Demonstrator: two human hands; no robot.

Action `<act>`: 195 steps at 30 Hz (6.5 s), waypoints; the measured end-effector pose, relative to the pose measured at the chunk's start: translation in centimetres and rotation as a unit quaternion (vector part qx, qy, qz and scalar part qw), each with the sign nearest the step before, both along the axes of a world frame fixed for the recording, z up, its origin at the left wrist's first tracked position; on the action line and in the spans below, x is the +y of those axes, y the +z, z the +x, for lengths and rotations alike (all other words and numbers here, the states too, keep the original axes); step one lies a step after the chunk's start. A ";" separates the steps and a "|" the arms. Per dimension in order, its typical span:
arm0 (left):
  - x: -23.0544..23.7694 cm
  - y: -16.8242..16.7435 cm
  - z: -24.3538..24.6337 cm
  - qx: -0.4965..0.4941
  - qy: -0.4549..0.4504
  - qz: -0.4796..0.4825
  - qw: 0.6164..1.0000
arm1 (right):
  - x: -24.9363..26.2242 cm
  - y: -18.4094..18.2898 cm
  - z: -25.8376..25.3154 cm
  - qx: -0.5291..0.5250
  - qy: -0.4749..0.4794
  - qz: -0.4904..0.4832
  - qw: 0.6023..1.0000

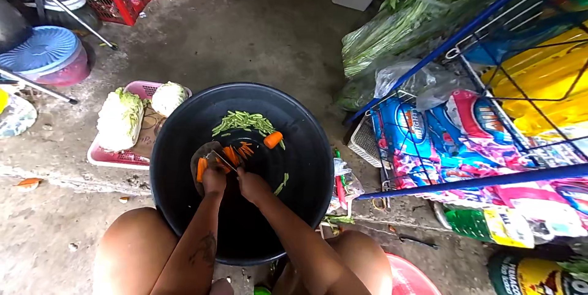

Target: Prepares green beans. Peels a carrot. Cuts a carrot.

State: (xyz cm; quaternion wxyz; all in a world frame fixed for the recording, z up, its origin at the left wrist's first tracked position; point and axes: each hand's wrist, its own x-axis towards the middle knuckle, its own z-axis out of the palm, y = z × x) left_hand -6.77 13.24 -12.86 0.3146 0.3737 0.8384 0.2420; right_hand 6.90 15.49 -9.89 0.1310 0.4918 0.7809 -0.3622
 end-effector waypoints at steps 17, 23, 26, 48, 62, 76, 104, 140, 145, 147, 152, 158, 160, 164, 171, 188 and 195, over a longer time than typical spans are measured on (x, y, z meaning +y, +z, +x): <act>-0.1 0.4 0.1 -0.008 0.004 -0.009 1.000 | -0.6 1.2 1.7 -0.009 0.030 0.014 0.999; -0.1 1.1 0.3 0.001 0.006 -0.023 1.000 | -1.1 1.3 1.1 -0.035 0.015 -0.001 0.999; 0.0 0.7 0.3 0.003 0.000 -0.020 1.000 | -0.9 0.9 0.7 -0.028 0.009 -0.013 0.999; -0.3 0.7 0.4 0.002 -0.014 -0.009 1.000 | 0.8 -0.9 1.6 0.070 -0.053 -0.092 0.992; -0.5 0.8 0.3 -0.004 -0.002 -0.017 1.000 | -2.1 1.8 0.5 -0.005 -0.021 -0.009 1.000; 0.0 0.9 0.5 0.013 -0.015 -0.046 0.999 | -1.0 -0.3 0.8 0.033 -0.058 -0.083 0.994; -1.3 3.2 -3.2 0.063 0.051 -0.092 0.992 | 1.0 2.8 5.3 -0.007 -0.161 0.036 0.986; -0.7 4.1 -2.1 0.156 -0.235 -0.121 0.952 | -1.4 3.8 2.8 -0.025 -0.098 -0.055 0.993; -1.0 3.6 -1.3 -0.002 -0.092 -0.096 0.991 | -2.2 4.0 2.3 -0.041 -0.078 -0.046 0.995; -1.0 2.9 -1.1 -0.061 -0.051 -0.069 0.994 | -2.6 3.9 1.9 -0.040 -0.067 -0.040 0.996; -1.1 1.3 -1.0 -0.177 0.068 0.014 0.982 | -2.6 2.9 0.9 -0.018 -0.054 -0.024 0.998; -0.6 0.9 -0.9 -0.265 0.149 0.049 0.951 | -2.8 1.1 0.6 -0.013 -0.058 -0.004 0.998; -0.4 0.9 -0.8 -0.271 0.163 0.053 0.947 | -2.8 0.8 0.5 -0.017 -0.059 -0.003 0.998; 0.3 1.0 -1.2 -0.273 0.162 0.038 0.947 | -2.7 2.0 0.4 -0.025 -0.064 -0.005 0.998; 0.6 1.0 -1.4 -0.276 0.175 0.020 0.945 | -3.3 4.3 0.7 -0.046 -0.042 -0.002 0.998; 1.0 1.1 -1.9 -0.236 0.122 -0.023 0.964 | -0.4 2.2 0.2 -0.003 -0.018 -0.057 0.998; 1.0 1.2 -2.0 -0.243 0.121 -0.030 0.962 | 0.4 2.7 -0.9 -0.014 -0.021 -0.067 0.997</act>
